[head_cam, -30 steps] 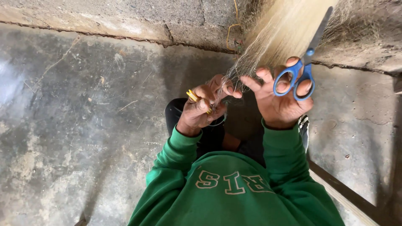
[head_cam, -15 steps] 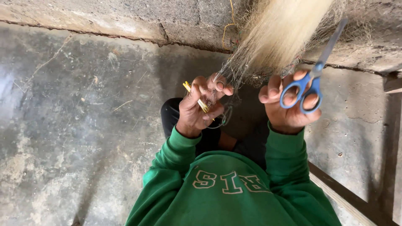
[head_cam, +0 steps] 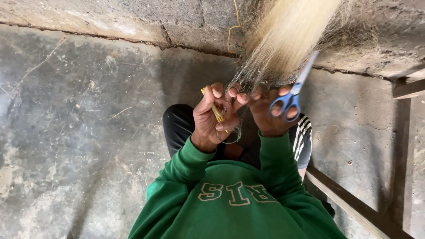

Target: Repairing a fine mesh fishing net using a small tool and scissors

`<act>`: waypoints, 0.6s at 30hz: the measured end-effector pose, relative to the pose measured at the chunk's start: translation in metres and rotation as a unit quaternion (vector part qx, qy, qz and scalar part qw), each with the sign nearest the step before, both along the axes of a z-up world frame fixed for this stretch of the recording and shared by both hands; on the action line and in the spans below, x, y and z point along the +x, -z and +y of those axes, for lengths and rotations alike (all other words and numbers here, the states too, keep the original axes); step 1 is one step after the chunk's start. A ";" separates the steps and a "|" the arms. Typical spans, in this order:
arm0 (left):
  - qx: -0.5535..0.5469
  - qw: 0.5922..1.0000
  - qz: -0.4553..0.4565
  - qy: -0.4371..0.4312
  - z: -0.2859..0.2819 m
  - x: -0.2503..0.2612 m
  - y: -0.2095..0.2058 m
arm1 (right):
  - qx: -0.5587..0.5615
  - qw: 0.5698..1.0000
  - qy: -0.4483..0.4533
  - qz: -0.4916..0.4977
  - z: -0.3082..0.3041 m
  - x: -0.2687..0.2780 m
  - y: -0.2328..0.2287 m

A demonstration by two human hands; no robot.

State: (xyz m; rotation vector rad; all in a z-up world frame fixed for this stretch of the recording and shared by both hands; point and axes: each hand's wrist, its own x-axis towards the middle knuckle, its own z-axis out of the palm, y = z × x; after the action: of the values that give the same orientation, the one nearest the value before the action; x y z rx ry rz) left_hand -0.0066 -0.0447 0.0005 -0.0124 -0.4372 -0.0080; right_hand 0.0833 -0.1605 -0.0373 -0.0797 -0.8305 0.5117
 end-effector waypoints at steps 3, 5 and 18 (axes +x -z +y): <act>0.012 1.000 0.010 -0.017 0.001 -0.001 -0.001 | 0.022 0.999 0.032 -0.022 -0.005 0.010 -0.014; 0.063 0.994 0.028 -0.081 0.003 -0.001 0.003 | 0.072 0.997 -0.031 -0.023 -0.016 0.026 -0.006; 0.210 0.950 0.044 -0.229 -0.028 0.001 -0.010 | 0.047 0.996 0.076 0.027 -0.071 0.004 -0.005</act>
State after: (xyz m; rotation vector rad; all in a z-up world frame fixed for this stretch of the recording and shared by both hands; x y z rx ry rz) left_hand -0.0053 -0.0723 0.0106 0.5077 -0.3337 0.3555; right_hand 0.0875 -0.2315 -0.0323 -0.0422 -0.7872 0.3289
